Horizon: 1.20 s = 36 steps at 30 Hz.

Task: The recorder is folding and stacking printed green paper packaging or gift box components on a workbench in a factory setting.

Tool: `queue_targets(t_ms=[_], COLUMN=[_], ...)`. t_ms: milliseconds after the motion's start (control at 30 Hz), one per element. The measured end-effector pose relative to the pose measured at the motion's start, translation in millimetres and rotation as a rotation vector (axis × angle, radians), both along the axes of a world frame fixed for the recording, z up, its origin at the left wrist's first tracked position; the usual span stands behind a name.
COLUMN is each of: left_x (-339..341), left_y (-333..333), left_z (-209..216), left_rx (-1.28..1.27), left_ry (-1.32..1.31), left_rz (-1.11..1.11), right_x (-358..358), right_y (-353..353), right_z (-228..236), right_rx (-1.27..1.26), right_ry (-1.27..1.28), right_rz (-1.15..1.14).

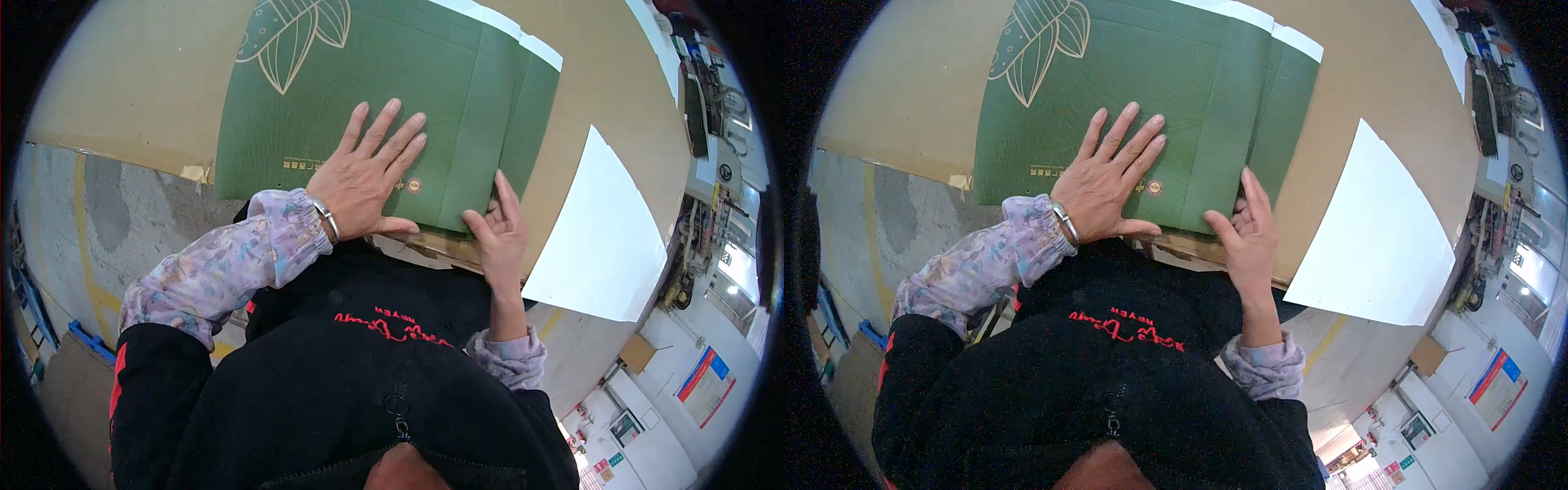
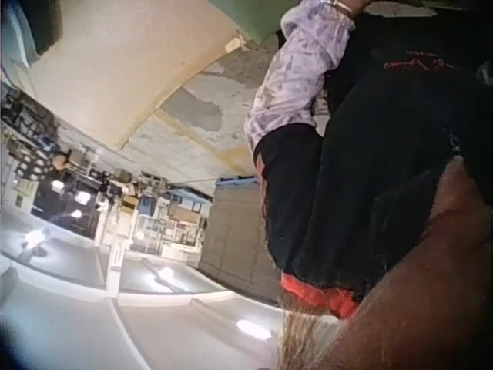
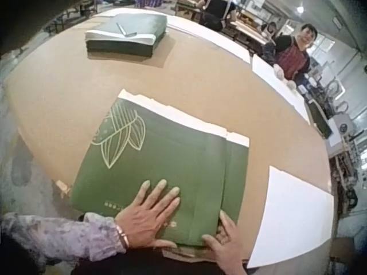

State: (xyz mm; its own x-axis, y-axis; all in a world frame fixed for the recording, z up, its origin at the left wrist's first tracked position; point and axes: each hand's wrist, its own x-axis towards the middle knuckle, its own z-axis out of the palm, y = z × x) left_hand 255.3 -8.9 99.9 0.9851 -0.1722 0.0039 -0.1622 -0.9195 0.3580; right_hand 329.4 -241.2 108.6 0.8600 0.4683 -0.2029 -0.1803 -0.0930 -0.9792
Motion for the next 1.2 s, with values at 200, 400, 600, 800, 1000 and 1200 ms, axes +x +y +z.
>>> queue_targets(t_ms=[200,400,600,800,1000,1200], left_x=[2,8,7,10,11,11], left_y=[-2,-5,-1,-2,-1,1], left_z=[-4,-5,-1,0,6,12], left_rx=[-0.009,-0.055,-0.047,-0.08,-0.074,0.01], left_ry=[0.033,0.01,0.036,0.048,0.093,0.135], left_rz=[0.012,-0.04,-0.06,-0.08,-0.072,-0.09], right_x=[0,2,18,9,13,17], right_y=[9,14,4,-1,8,27], right_z=[12,9,34,14,22,21], right_rx=[-0.419,-0.433,-0.9,-1.093,-0.986,-1.024], right_ry=[0.056,-0.064,-0.427,-0.902,-0.814,-0.828], right_rz=[0.035,0.049,0.566,0.666,0.765,0.758])
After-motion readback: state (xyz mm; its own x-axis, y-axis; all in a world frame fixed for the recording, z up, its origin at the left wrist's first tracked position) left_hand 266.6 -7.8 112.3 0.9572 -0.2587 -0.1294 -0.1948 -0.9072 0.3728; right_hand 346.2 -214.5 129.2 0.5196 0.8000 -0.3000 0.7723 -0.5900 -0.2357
